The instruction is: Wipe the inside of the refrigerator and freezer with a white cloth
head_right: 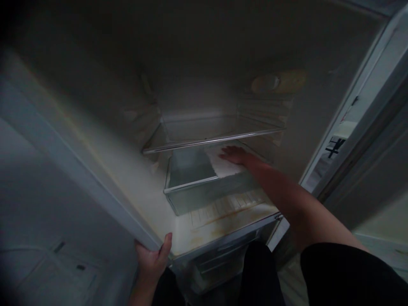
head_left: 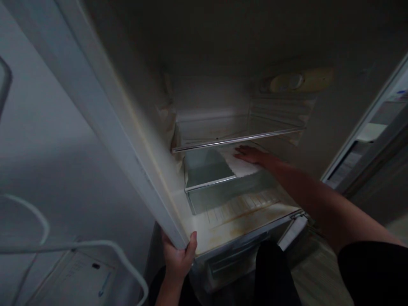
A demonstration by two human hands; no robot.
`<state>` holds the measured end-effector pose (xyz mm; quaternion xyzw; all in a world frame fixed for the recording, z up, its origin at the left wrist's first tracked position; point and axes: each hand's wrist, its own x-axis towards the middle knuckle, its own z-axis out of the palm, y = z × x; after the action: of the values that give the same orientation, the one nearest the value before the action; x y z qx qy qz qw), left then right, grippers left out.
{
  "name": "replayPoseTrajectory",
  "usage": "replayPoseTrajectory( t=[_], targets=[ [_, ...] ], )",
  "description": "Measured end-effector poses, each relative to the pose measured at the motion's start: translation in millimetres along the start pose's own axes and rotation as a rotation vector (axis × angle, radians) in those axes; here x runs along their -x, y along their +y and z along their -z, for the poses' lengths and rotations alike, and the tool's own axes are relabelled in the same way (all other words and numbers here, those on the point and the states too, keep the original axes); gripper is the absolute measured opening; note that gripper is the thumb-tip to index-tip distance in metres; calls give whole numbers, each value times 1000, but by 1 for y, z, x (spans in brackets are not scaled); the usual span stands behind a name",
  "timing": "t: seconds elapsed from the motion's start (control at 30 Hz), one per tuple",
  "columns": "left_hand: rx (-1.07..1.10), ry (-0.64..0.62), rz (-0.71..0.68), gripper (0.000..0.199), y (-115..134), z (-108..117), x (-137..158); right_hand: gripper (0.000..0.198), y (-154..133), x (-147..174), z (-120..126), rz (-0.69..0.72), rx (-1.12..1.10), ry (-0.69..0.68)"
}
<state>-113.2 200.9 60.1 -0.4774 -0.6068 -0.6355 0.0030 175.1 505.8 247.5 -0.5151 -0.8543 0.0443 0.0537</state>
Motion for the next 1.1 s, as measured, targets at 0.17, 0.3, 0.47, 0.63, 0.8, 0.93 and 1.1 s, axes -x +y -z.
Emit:
replayPoseTrajectory(
  t=[0.17, 0.3, 0.47, 0.63, 0.8, 0.93, 1.1],
  targets=[
    [33, 8, 8, 63, 2, -3, 3, 68, 51, 19, -2, -140, 5, 68],
    [21, 3, -21, 53, 4, -4, 2, 73, 33, 42, -10, -127, 80, 67],
    [18, -8, -80, 51, 11, -5, 1, 72, -13, 79, -23, -13, 109, 120],
    [4, 13, -30, 55, 13, -5, 3, 85, -84, 104, -48, 204, 102, 293],
    [17, -20, 31, 56, 1, -5, 5, 75, -165, 112, -96, 212, 56, 507],
    [19, 30, 17, 58, -2, -6, 4, 65, -187, 109, -124, 278, -45, 564],
    [31, 4, 1, 51, 11, -4, 2, 69, -177, 109, -127, 346, -155, 595]
  ],
)
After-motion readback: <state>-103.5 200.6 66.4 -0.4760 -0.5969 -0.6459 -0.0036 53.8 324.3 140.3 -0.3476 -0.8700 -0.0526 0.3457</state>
